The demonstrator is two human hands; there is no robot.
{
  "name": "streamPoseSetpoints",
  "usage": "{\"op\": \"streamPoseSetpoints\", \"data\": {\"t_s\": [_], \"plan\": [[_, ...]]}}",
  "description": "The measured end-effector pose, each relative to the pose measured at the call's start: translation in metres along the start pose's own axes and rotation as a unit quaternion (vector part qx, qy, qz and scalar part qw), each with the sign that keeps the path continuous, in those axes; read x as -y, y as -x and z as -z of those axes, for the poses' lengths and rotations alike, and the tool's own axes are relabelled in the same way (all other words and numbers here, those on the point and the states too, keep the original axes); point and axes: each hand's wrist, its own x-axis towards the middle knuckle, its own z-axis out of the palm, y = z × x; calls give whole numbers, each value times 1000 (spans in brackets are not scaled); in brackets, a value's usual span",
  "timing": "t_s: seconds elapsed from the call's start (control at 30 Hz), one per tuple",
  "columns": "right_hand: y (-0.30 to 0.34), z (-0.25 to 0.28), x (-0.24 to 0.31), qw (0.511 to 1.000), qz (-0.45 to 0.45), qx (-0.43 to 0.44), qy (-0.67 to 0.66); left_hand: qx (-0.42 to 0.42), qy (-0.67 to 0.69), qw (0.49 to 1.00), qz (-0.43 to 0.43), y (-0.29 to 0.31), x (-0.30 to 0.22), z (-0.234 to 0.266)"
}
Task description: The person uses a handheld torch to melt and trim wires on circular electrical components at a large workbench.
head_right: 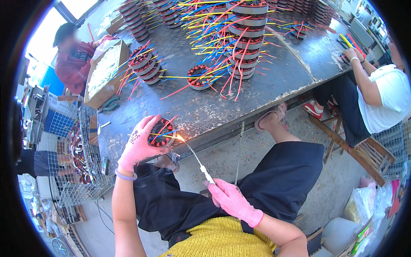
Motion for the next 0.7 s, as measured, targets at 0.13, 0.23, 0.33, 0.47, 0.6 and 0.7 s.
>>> {"op": "streamPoseSetpoints", "data": {"t_s": [0.13, 0.23, 0.33, 0.47, 0.6, 0.7], "plan": [[0, -3, 7, 1000, 1, -6, -8, -5, -6, 1000, -2, 0, -1, 0], [0, -1, 9, 1000, 7, -4, 11, -11, -14, 1000, -9, 0, 0, -1], [-1, 0, 2, 1000, 5, -3, -7, -12, -2, 1000, -9, 0, -2, 0], [-3, 1, -5, 1000, 12, -4, -22, -15, -10, 1000, -7, 0, -5, -2], [-4, 0, -2, 1000, 14, -3, -1, -18, -21, 1000, -10, 1, -5, -1], [-5, 0, -4, 1000, 22, -2, -9, -13, -17, 1000, -9, 1, -5, 0]]}}
